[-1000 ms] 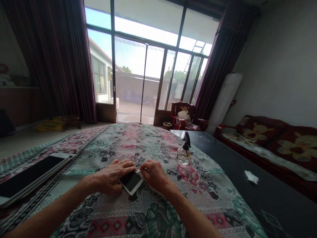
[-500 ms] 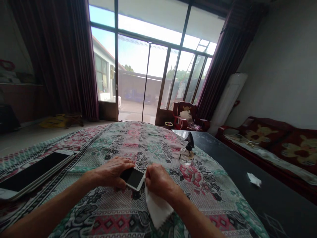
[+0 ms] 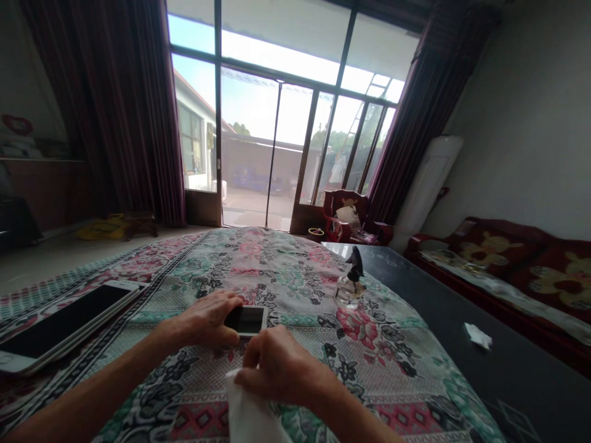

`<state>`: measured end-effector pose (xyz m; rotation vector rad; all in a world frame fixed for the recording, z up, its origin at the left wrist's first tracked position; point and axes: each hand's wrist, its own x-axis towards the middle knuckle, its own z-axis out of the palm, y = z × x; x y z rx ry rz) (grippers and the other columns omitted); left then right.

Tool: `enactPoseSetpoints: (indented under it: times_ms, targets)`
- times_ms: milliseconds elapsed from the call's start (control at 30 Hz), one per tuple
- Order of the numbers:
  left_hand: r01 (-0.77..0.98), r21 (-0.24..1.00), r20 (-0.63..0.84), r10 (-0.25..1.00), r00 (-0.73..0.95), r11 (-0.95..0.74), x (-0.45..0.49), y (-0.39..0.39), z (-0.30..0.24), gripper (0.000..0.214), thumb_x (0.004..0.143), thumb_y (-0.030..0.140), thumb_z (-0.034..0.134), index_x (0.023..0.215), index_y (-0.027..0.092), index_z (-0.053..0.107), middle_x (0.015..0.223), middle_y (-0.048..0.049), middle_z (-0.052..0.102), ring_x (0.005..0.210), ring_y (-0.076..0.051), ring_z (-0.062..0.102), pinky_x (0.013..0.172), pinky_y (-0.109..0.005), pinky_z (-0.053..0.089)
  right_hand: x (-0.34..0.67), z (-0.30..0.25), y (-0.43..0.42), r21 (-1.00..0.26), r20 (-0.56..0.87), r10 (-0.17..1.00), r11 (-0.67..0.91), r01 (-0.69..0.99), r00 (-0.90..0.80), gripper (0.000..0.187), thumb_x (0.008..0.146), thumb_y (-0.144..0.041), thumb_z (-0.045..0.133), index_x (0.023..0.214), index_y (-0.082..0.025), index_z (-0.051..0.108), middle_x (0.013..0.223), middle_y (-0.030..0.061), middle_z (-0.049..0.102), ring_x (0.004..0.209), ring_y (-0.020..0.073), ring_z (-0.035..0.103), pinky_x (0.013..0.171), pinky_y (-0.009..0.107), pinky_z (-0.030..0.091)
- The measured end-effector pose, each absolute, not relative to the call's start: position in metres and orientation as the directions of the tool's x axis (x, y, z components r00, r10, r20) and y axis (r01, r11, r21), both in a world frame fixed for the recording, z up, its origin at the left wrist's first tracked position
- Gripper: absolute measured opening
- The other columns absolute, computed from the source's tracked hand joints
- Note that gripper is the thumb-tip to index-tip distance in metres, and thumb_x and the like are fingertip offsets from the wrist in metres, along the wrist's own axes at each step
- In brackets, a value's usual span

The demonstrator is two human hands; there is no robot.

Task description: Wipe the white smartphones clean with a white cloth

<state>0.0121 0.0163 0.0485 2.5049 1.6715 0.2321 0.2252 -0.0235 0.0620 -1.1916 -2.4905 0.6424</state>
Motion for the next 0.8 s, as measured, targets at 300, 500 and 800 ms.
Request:
enactPoseSetpoints:
  times_ms: [300,500,800]
  targets:
    - [0.967,0.202,0.110,0.985,0.134,-0.155,0.029,0.009,0.044,0.055,0.069,0.060,0.060,0.104,0.018,0.066,0.110,-0.0144,0.062,0.101,-0.032,0.059,0.083,-0.037,0.045,0.229,0.052,0.016,-0.823,-0.107,0.856,0.210,0.529,-0.506,0.021,0.083,-0.026,0.046,0.085,-0.014,0.063,0.062,-0.0019,0.055,0.051,0.0078,0.046,0.048,0.020,0.034]
    - [0.921,0.373,0.039,0.994,0.106,-0.113,0.014,0.024,0.039,0.031,0.080,0.041,0.050,0.071,0.018,0.069,0.076,-0.0070,0.067,0.077,-0.022,0.062,0.067,-0.027,0.040,0.214,0.043,0.008,-0.968,-0.181,0.863,-0.070,0.242,-0.473,0.039,0.073,-0.032,0.061,0.107,-0.014,0.056,0.095,0.0058,0.060,0.082,0.0153,0.059,0.061,0.024,0.048]
    - [0.849,0.521,0.021,0.996,0.091,-0.088,0.012,0.047,0.020,0.035,0.083,0.021,0.037,0.073,0.016,0.071,0.064,-0.0023,0.066,0.063,-0.017,0.061,0.054,-0.023,0.034,0.206,0.038,0.006,-0.977,-0.211,0.939,-0.195,0.085,-0.272,0.052,0.060,-0.028,0.066,0.109,-0.015,0.054,0.107,0.0084,0.055,0.087,0.0153,0.056,0.060,0.022,0.045]
